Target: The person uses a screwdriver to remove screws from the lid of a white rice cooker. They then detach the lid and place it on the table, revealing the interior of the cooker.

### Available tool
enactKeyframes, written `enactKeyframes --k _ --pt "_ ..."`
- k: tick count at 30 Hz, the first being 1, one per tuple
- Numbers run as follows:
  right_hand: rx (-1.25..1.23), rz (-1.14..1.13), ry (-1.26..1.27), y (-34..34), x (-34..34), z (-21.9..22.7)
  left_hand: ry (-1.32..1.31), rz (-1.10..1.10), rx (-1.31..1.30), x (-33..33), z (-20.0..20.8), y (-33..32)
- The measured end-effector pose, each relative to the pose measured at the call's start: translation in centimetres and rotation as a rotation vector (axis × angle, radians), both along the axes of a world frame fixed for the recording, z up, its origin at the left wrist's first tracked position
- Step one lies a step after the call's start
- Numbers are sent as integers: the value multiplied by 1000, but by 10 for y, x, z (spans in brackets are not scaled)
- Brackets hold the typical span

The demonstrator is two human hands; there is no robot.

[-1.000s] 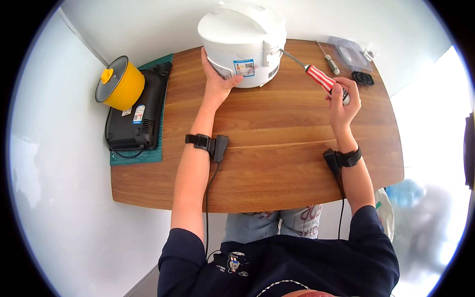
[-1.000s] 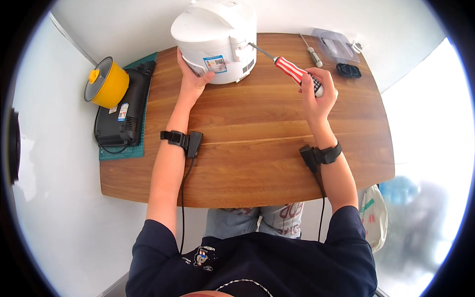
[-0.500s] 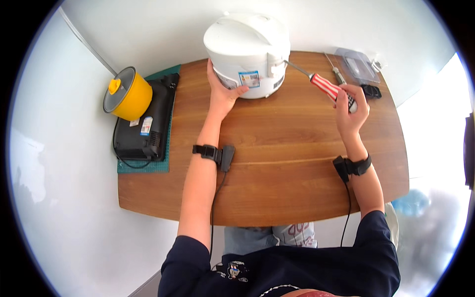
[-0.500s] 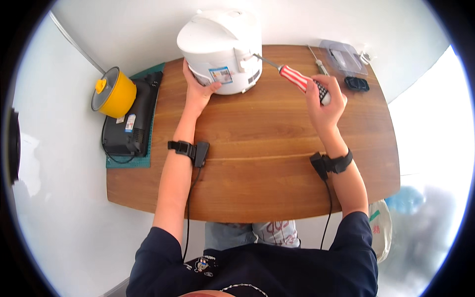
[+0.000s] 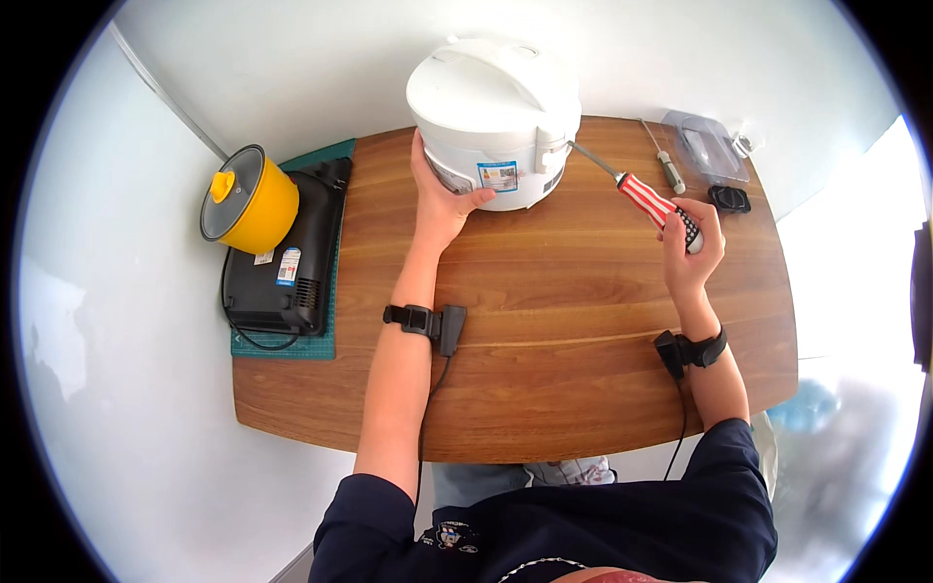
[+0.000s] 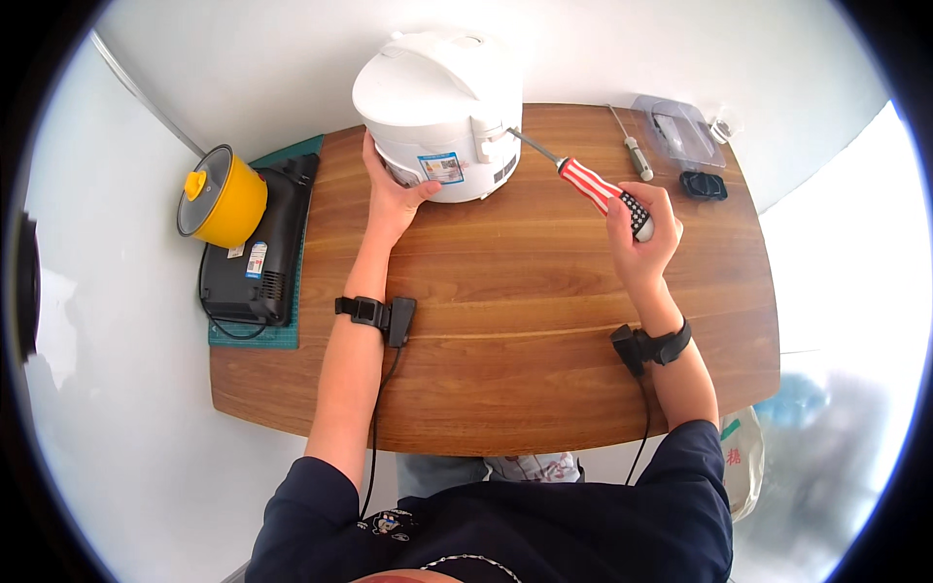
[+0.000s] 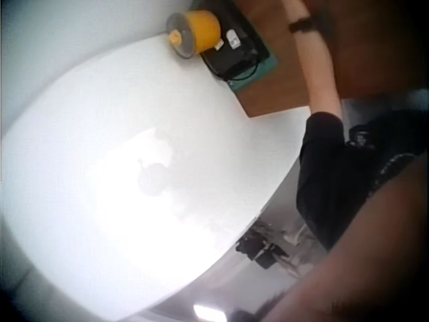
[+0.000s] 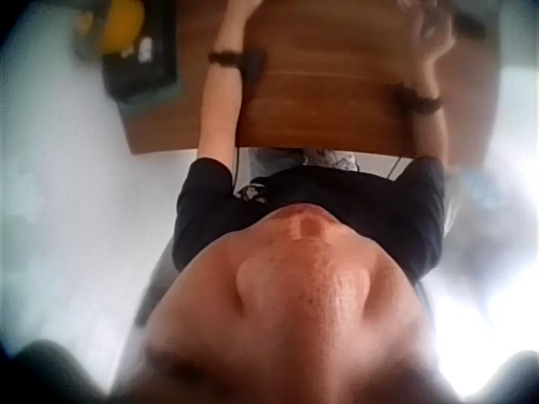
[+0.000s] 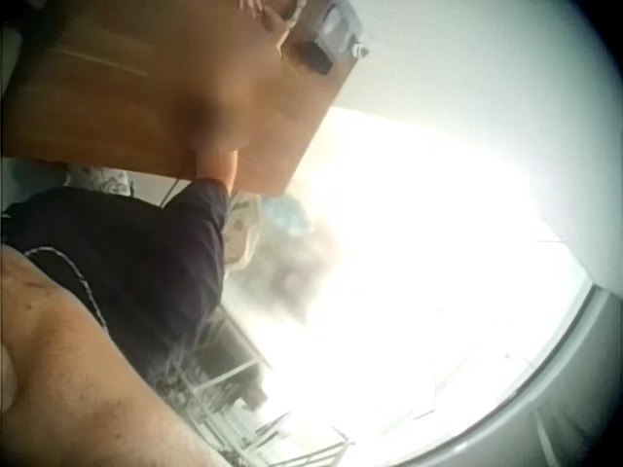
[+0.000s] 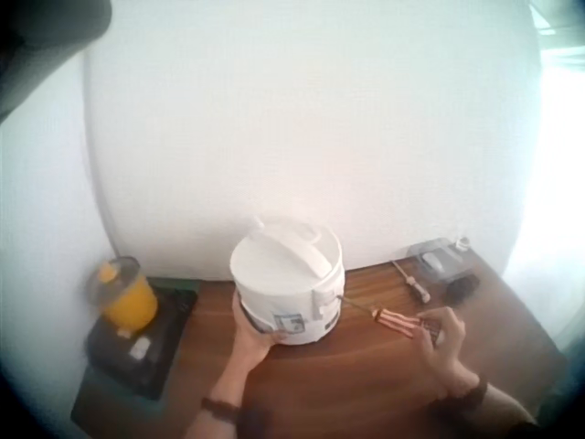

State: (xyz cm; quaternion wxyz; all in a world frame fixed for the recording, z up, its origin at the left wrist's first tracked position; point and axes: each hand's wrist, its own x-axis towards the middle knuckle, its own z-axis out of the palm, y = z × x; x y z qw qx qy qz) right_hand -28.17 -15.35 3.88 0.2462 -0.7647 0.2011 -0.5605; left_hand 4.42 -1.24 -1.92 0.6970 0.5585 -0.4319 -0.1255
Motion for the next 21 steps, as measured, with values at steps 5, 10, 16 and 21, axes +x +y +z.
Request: enactKeyframes --k 5,10,16,21 --pt "19 37 1 -2 1 -1 0 -3 1 1 0 1" --pt "-130 62 11 -4 2 4 -22 -17 1 5 4 0" --pt "-108 90 15 -3 3 8 25 -62 -8 3 8 0" --pt "-222 101 36 -8 2 6 -9 -65 -4 6 3 0"
